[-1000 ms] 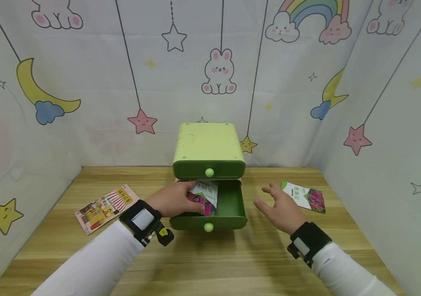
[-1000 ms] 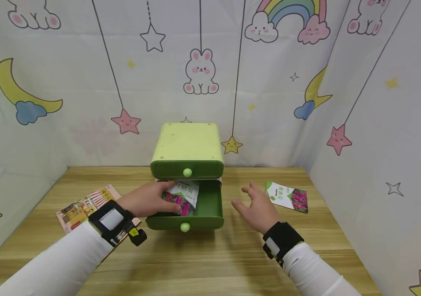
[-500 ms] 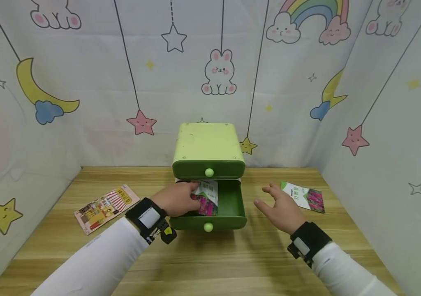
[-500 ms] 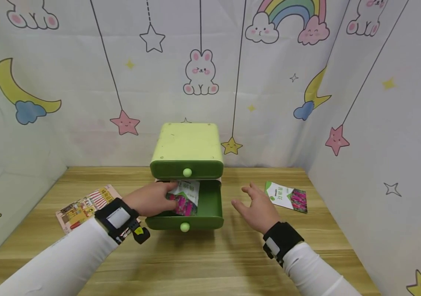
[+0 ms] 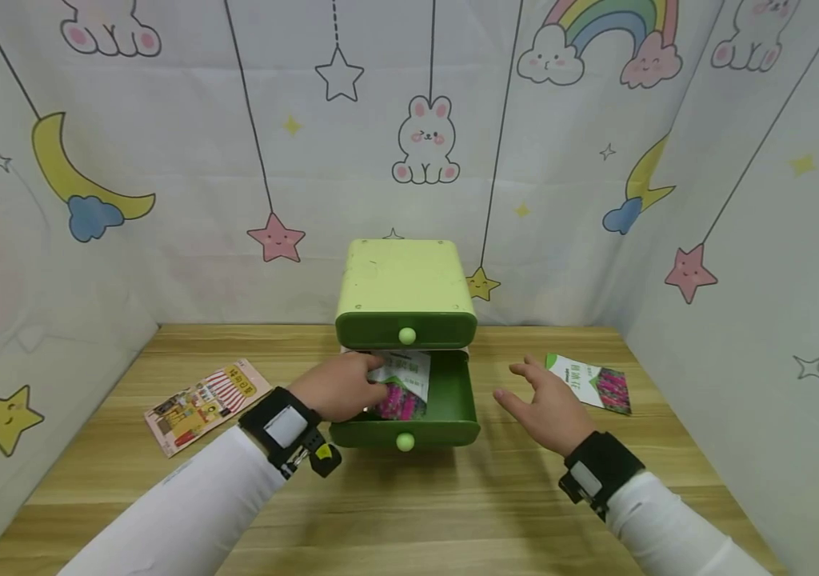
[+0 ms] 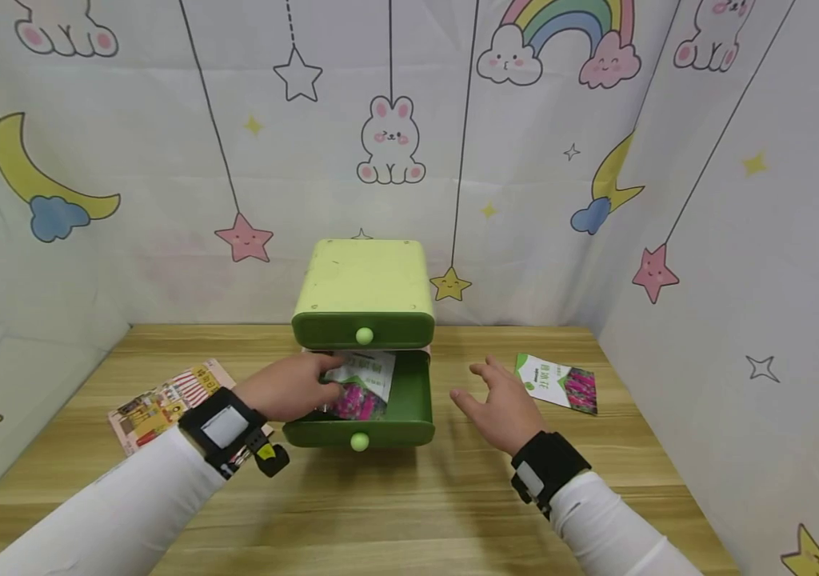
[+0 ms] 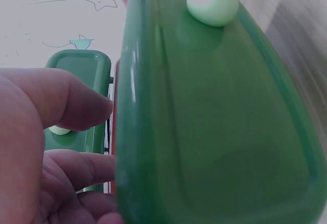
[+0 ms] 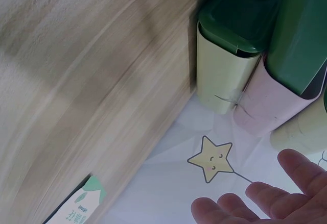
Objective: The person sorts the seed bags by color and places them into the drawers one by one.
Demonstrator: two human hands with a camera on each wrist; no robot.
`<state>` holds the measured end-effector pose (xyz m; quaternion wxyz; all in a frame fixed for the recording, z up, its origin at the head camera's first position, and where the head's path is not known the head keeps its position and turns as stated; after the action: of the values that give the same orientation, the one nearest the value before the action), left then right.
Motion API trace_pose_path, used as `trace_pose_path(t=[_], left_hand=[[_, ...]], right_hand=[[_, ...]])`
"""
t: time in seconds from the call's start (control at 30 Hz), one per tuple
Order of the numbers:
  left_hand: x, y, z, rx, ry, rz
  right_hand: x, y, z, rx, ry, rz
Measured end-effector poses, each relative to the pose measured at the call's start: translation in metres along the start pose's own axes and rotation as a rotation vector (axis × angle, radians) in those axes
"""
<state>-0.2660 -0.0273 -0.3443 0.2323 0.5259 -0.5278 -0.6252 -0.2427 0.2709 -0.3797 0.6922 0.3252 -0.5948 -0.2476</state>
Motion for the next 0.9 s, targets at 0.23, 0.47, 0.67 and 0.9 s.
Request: trace_pose_path(t=[0.23,0.47,0.67,0.9], left_hand=[[0.005,0.002,-0.005,-0.008,0.025,-0.016],[0.012,0.014,-0.02,-0.122,0.031,-0.073],[0.021,0.031,-0.038,-0.294,-0.051,-0.071],[0.046,0.045,-0.05,-0.47,-0.084,0.031]], right_hand=[[0.0,0.0,0.001,0.002,0.0,0.003],[0.0,0.001,0.001,0.003,-0.013,-0.004],[-0.001,0.002,0.005,-0.008,-0.003,-0.001],[-0.004,0.006,0.008,-0.012,-0.013,-0.027]])
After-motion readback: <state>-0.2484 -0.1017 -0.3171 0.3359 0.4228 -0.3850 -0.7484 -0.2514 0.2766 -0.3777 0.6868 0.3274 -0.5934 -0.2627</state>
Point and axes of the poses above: each hand's wrist, its own z-axis towards the middle knuckle, its own y-axis out of the back of the hand, x = y × z, the point moved 5 cm from there along z, towards the middle knuckle, and after that the axes turned 6 degrees about z, right-handed, at the moved point
